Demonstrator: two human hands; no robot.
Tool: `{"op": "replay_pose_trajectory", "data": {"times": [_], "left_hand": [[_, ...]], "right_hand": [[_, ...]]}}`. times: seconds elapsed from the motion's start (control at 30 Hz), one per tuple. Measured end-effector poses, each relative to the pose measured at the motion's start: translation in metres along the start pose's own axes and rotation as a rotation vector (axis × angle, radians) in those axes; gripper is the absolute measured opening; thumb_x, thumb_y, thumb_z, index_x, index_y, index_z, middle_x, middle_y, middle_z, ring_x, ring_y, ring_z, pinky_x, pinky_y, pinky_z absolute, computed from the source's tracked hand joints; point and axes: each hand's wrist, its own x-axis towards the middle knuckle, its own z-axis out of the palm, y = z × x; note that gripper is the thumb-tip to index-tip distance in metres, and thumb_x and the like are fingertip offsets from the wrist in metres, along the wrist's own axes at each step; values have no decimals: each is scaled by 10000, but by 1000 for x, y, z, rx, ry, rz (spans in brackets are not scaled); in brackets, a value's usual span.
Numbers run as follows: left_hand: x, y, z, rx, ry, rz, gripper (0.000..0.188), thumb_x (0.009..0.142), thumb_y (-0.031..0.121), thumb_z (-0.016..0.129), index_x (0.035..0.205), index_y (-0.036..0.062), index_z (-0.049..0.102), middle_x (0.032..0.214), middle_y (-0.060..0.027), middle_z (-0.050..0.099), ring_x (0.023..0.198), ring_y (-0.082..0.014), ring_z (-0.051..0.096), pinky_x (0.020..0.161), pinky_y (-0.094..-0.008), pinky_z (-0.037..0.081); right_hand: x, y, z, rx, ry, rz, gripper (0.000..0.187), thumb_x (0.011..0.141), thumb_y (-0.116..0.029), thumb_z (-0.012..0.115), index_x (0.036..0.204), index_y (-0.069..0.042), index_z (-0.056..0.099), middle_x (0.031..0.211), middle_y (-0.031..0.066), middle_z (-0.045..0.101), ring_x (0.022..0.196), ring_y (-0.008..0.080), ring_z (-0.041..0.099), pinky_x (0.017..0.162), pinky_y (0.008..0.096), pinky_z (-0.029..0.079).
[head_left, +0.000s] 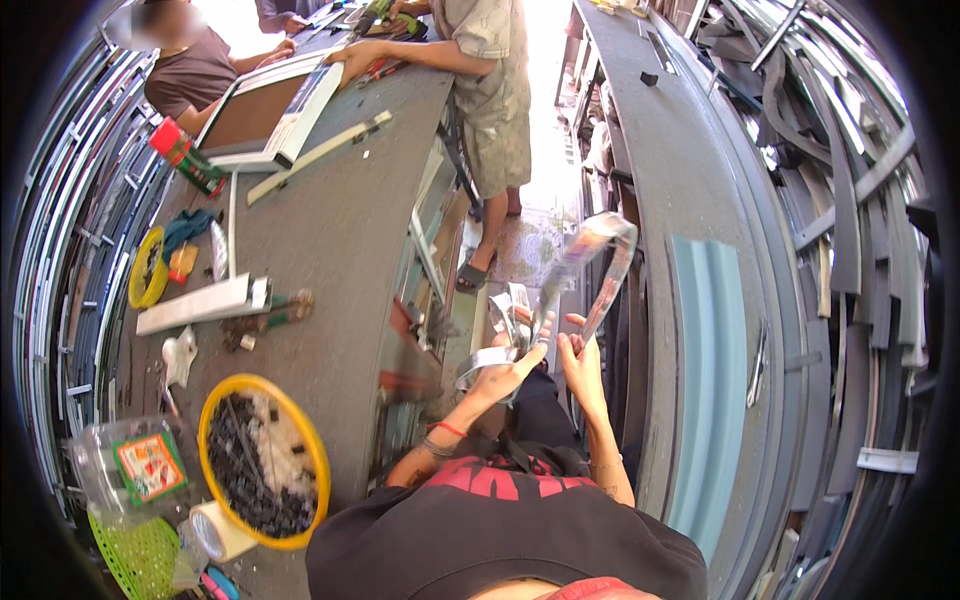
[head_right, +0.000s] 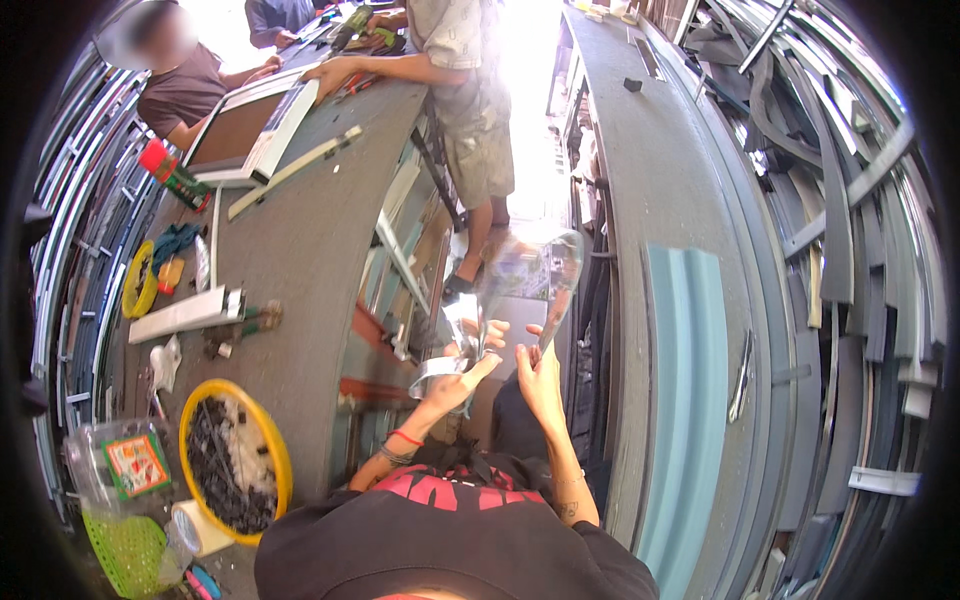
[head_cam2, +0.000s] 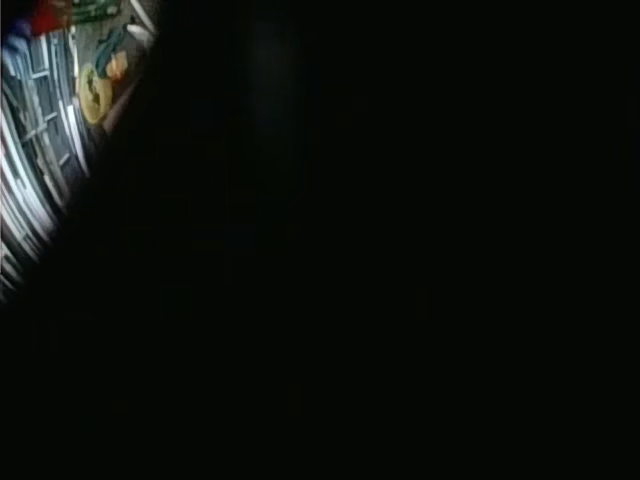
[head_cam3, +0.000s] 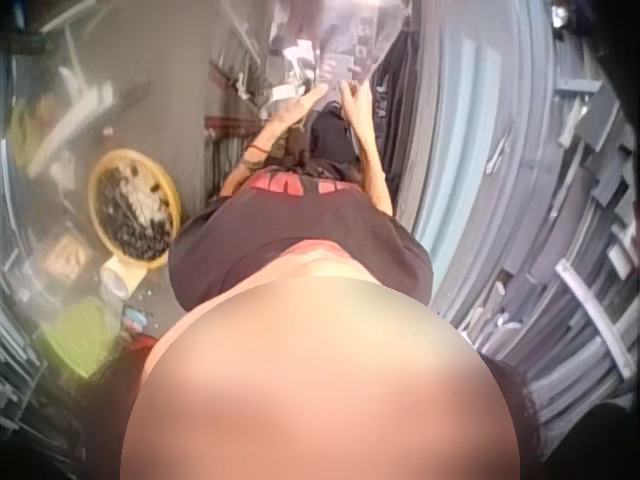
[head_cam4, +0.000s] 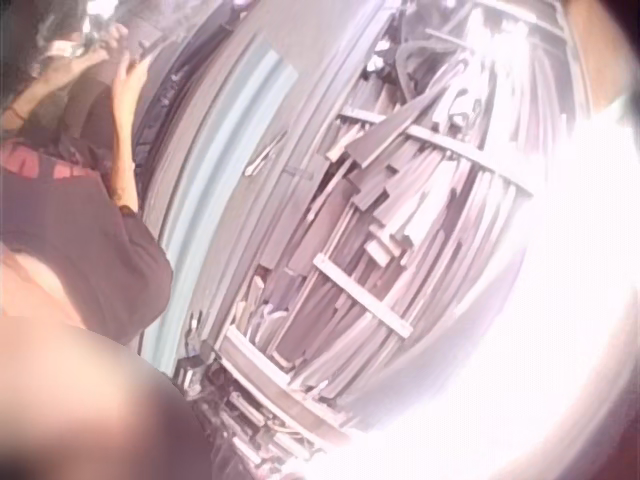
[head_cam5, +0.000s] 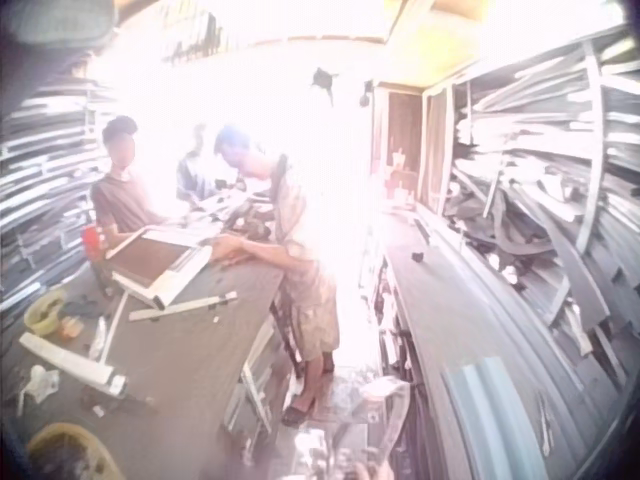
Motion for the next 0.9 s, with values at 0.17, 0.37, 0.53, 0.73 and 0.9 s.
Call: {"op": "replay_pose_trajectory", "data": {"times": [0.17, 0.37, 0.53, 0.73, 0.9], "left_hand": [[144, -48, 27, -24, -77, -91, 396, 891, 267, 648, 1184, 10, 577, 1089, -76, 617, 1006, -165, 565, 877, -334, 440], [341, -3, 34, -155, -213, -172, 386, 980, 318, 492, 1161, -12, 577, 972, -56, 604, 903, -130, 556, 858, -276, 433], [518, 39, 45, -484, 56, 86, 295, 994, 265, 460, 746, 105, 460, 655, 22, 426, 619, -106, 426, 665, -244, 391], [734, 61, 61, -798, 15, 260, 319, 991, 351, 463, 784, 109, 478, 648, 32, 355, 614, -87, 373, 662, -239, 363], [845, 73, 130, -640, -311, 184, 236, 978, 262, 494, 915, 47, 570, 742, 18, 508, 610, -75, 439, 612, -221, 404]], "right_hand": [[128, -19, -1, -551, -67, -208, 208, 865, -52, 489, 1005, 100, 468, 781, 306, 602, 775, 461, 602, 646, 527, 464], [281, -65, -26, -470, -55, -347, 362, 864, -36, 523, 1195, 67, 418, 809, 266, 591, 749, 399, 591, 678, 457, 468], [365, -76, -60, -241, -55, -320, 373, 903, -85, 547, 1257, 14, 480, 773, 143, 579, 657, 224, 552, 649, 335, 464], [412, -62, -141, 7, 61, 272, 197, 932, -134, 521, 1047, -2, 611, 606, 9, 487, 527, 70, 461, 501, 243, 375], [437, -77, -179, 110, 837, 247, 234, 900, -107, 558, 1108, -8, 598, 649, -34, 474, 523, 36, 348, 477, 188, 301]]}}
